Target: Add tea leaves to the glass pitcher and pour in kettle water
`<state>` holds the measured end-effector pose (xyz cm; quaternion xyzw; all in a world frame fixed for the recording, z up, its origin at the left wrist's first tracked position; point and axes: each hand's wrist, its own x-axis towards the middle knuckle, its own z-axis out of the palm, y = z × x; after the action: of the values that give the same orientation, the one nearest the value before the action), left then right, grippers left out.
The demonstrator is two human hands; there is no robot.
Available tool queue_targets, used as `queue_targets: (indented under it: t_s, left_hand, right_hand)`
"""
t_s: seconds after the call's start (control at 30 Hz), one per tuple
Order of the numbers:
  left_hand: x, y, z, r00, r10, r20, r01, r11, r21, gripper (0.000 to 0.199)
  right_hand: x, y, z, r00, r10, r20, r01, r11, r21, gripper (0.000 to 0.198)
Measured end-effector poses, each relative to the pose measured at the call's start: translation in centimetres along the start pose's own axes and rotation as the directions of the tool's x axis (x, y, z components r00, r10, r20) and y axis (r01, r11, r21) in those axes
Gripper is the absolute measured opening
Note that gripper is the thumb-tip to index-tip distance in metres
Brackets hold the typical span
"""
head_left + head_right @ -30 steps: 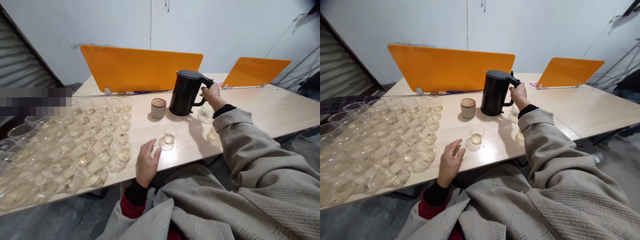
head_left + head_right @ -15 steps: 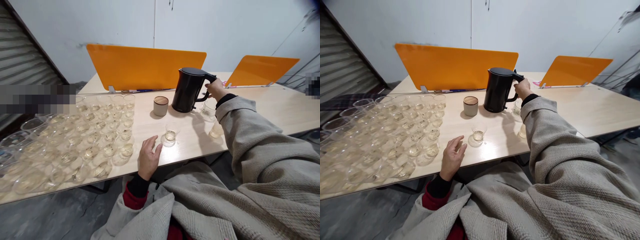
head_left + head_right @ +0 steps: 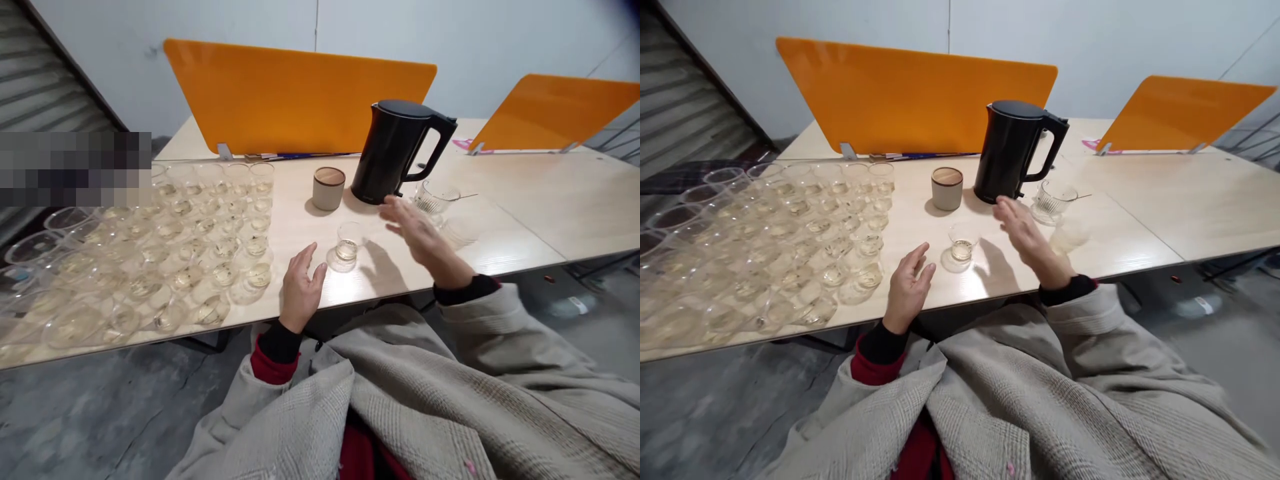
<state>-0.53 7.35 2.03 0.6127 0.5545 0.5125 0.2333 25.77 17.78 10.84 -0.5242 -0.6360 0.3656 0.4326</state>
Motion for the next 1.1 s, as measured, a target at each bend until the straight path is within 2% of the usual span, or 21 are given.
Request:
queue_targets:
  t_s: [0.03,0.1,0.23,0.43,0.67,0.87,1.1]
  left_hand:
    - [0.1,-0.1,0.0,1.000,-0.001,0.009,0.001,1.000,0.010,0.049]
    - [0.2,-0.1,0.1,1.000,-0.002,0.029,0.001,0.999,0.042,0.051]
    - [0.9,0.5,0.6,0.995,-0.030,0.098,0.014,0.987,0.160,0.056]
    - [1.4,1.7,1.0,0.982,-0.065,0.176,0.004,0.944,0.330,0.058]
    - [1.0,1.2,1.0,0.987,-0.017,0.157,-0.037,0.941,0.336,0.057]
    - [1.0,1.6,1.0,0.985,-0.021,0.173,-0.041,0.937,0.348,0.057]
    - [1.1,1.6,1.0,0.983,-0.021,0.181,-0.048,0.928,0.369,0.062]
  right_hand:
    - [-1.0,1.2,1.4,0.997,0.063,0.050,-0.068,0.992,0.102,0.074]
    - [-2.1,2.9,3.7,0.988,0.111,0.111,-0.136,0.958,0.252,0.079]
    - [-2.7,3.6,6.1,0.985,0.057,0.162,-0.111,0.933,0.343,0.078]
    - [-3.6,2.2,7.0,0.989,0.003,0.151,-0.048,0.954,0.295,0.074]
    - [-4.2,2.6,8.3,0.975,-0.065,0.212,0.003,0.960,0.279,0.075]
    - [-4.0,3.2,8.6,0.972,-0.048,0.228,-0.017,0.961,0.274,0.085]
    - [-4.3,2.9,8.4,0.971,-0.074,0.226,0.000,0.951,0.310,0.078]
